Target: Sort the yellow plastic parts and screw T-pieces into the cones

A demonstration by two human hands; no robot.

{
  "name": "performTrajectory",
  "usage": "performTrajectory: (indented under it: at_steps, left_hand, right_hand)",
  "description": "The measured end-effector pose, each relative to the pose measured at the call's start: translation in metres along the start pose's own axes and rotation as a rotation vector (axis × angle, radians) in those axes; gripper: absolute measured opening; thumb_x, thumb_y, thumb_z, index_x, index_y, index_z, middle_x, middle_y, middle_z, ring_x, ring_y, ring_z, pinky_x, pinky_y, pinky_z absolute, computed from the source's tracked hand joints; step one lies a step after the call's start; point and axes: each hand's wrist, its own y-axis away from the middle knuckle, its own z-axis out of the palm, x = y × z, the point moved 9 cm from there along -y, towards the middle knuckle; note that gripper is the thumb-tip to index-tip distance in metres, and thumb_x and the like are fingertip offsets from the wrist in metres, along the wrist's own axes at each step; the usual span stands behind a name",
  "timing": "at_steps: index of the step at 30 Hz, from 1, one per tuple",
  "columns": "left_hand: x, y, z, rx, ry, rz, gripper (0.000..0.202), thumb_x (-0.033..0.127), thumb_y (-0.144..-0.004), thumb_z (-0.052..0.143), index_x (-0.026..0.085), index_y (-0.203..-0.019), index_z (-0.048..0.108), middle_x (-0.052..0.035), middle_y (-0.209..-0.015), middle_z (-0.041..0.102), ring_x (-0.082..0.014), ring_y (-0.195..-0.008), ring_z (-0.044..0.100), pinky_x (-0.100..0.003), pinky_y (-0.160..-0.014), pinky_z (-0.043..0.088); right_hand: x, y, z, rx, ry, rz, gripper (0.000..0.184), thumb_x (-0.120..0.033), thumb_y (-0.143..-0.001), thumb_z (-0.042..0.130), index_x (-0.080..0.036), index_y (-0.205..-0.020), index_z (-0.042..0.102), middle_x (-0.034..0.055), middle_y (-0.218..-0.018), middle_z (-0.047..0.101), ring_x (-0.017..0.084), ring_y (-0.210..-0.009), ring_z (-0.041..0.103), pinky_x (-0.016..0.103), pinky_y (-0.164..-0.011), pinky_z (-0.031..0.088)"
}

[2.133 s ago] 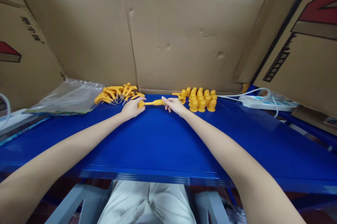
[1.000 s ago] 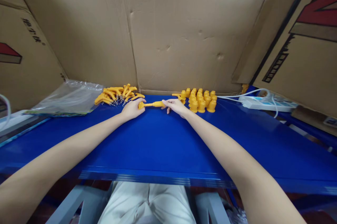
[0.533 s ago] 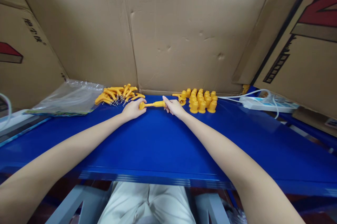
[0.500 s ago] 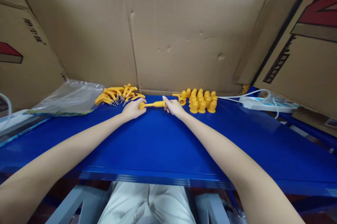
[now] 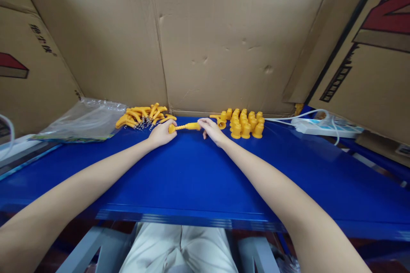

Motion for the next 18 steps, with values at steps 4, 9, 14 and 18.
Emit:
performTrajectory:
  at_steps: [4,9,14,18]
  left_hand:
    - [0.003,0.003,-0.001,-0.001,-0.023,0.008,0.031,0.027,-0.079,0.054,0.027,-0.109,0.057,-0.0033,-0.095,0.071,-0.0258,-0.091,0.068,-0.033,-0.078,0.05]
    - [0.009,0.006,-0.004,-0.007,-0.097,0.031,0.031,0.036,-0.084,0.053,0.027,-0.114,0.055,-0.0044,-0.099,0.071,-0.0271,-0.094,0.068,-0.034,-0.079,0.05]
    - [0.011,0.007,-0.005,-0.005,-0.108,0.035,0.033,0.042,-0.085,0.054,0.027,-0.114,0.055,-0.0048,-0.096,0.071,-0.0276,-0.094,0.068,-0.034,-0.079,0.05]
    - [0.01,0.007,-0.006,-0.002,-0.099,0.024,0.033,0.042,-0.085,0.056,0.028,-0.115,0.056,-0.0038,-0.096,0.071,-0.0264,-0.095,0.068,-0.033,-0.08,0.05]
  right_hand:
    - [-0.001,0.001,0.005,-0.072,-0.033,-0.021,0.018,-0.028,-0.081,0.069,-0.019,-0.089,0.056,-0.0023,-0.073,0.066,0.006,-0.041,0.05,0.022,-0.046,0.041]
    - [0.0,-0.001,0.007,-0.063,0.028,-0.024,0.029,-0.044,-0.085,0.066,-0.016,-0.082,0.059,0.0041,-0.073,0.071,0.005,-0.04,0.046,0.022,-0.044,0.04]
    - [0.0,0.0,0.006,-0.031,0.087,-0.007,0.033,-0.047,-0.089,0.06,-0.015,-0.081,0.059,0.0047,-0.074,0.072,0.004,-0.039,0.046,0.021,-0.047,0.041]
    - [-0.002,0.002,0.006,-0.036,0.077,0.01,0.029,-0.042,-0.094,0.054,-0.015,-0.087,0.059,0.0038,-0.073,0.071,0.005,-0.04,0.046,0.021,-0.049,0.041]
